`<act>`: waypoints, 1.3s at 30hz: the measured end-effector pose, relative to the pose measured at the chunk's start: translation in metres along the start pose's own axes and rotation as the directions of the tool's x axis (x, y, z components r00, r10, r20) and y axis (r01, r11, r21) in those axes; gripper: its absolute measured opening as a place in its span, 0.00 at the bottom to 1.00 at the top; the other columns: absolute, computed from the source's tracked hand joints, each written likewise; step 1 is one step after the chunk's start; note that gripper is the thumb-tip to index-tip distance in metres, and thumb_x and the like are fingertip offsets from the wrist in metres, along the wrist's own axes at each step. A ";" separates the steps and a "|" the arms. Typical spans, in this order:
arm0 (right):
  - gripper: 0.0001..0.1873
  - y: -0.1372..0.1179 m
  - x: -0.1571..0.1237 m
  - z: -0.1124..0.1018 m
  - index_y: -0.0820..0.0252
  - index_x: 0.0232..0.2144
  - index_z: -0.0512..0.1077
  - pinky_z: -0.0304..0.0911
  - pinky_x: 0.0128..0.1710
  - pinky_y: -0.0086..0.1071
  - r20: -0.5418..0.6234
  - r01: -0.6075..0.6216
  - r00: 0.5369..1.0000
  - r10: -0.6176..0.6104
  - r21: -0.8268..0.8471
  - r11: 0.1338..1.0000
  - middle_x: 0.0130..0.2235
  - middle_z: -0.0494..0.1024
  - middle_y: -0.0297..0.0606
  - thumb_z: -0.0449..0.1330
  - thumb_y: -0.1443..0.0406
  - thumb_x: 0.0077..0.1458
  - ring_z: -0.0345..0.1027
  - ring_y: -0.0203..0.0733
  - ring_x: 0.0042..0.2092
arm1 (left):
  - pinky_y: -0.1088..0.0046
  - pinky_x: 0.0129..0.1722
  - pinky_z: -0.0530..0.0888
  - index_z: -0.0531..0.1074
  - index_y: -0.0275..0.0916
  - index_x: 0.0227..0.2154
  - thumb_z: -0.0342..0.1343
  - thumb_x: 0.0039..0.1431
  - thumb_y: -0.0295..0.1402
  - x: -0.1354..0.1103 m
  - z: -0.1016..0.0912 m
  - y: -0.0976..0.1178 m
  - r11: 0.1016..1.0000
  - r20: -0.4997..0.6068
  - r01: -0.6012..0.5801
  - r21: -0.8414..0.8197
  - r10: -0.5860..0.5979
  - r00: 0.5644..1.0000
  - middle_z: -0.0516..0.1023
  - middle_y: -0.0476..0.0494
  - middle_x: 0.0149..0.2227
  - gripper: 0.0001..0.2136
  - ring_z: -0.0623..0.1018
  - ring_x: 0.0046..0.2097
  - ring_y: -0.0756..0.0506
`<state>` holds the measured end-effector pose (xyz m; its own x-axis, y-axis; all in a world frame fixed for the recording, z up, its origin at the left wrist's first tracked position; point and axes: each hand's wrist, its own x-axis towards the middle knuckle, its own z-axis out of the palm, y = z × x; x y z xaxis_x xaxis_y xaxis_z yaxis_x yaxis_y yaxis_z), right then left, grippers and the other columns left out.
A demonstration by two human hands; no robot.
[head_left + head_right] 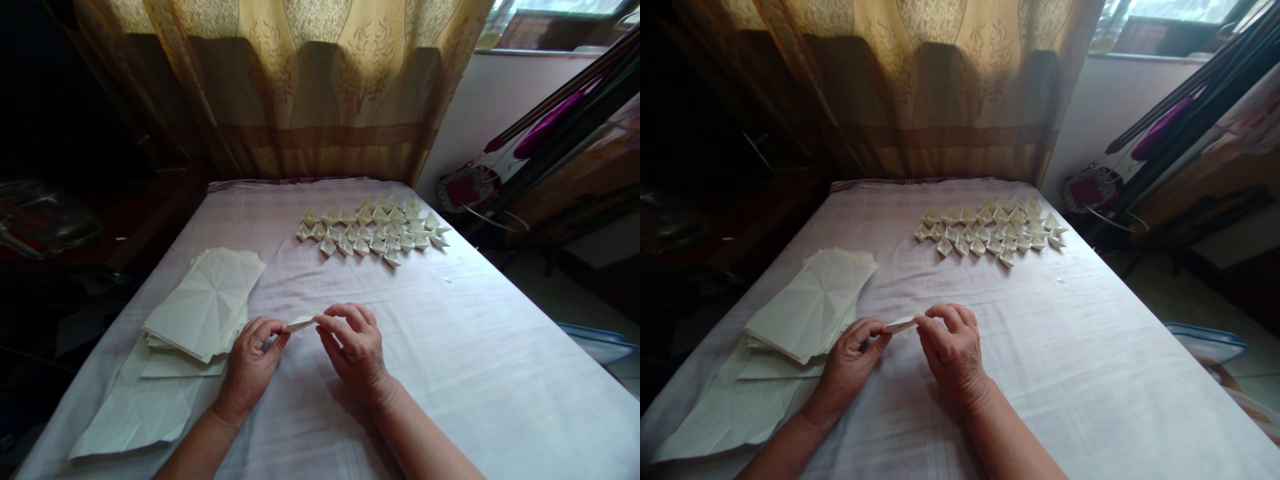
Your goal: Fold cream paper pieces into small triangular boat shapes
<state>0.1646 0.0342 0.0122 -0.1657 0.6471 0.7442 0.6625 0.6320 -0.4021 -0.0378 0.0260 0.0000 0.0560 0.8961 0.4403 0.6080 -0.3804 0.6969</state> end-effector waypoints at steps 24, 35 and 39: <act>0.08 0.012 -0.007 -0.004 0.56 0.30 0.77 0.56 0.37 0.33 0.327 0.023 0.945 0.000 -0.065 0.998 0.32 0.76 0.35 0.60 0.67 0.62 0.64 0.40 0.35 | 0.71 0.40 0.76 0.72 0.44 0.51 0.48 0.62 0.18 -0.006 0.000 -0.003 0.896 0.213 -0.351 0.272 0.299 0.930 0.77 0.46 0.38 0.20 0.76 0.39 0.46; 0.07 0.010 -0.022 -0.014 0.54 0.36 0.78 0.59 0.40 0.34 0.451 -0.085 0.888 0.093 -0.039 0.996 0.35 0.77 0.36 0.61 0.68 0.60 0.67 0.40 0.37 | 0.56 0.56 0.71 0.72 0.43 0.53 0.52 0.57 0.23 -0.023 0.000 0.023 0.826 0.420 -0.376 0.421 0.190 0.887 0.75 0.43 0.47 0.21 0.73 0.51 0.40; 0.08 0.004 -0.026 -0.020 0.53 0.40 0.78 0.60 0.40 0.35 0.455 -0.019 0.887 0.072 -0.119 0.993 0.37 0.77 0.38 0.60 0.68 0.61 0.66 0.42 0.39 | 0.58 0.57 0.71 0.70 0.40 0.54 0.51 0.62 0.29 -0.032 0.006 0.022 0.786 0.385 -0.407 0.465 0.235 0.893 0.75 0.41 0.50 0.18 0.72 0.55 0.39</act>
<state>0.1860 0.0113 0.0020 -0.4318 0.8139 0.3886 0.7480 0.5640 -0.3500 -0.0218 -0.0099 -0.0019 0.4974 0.7986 0.3389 0.8235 -0.5575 0.1048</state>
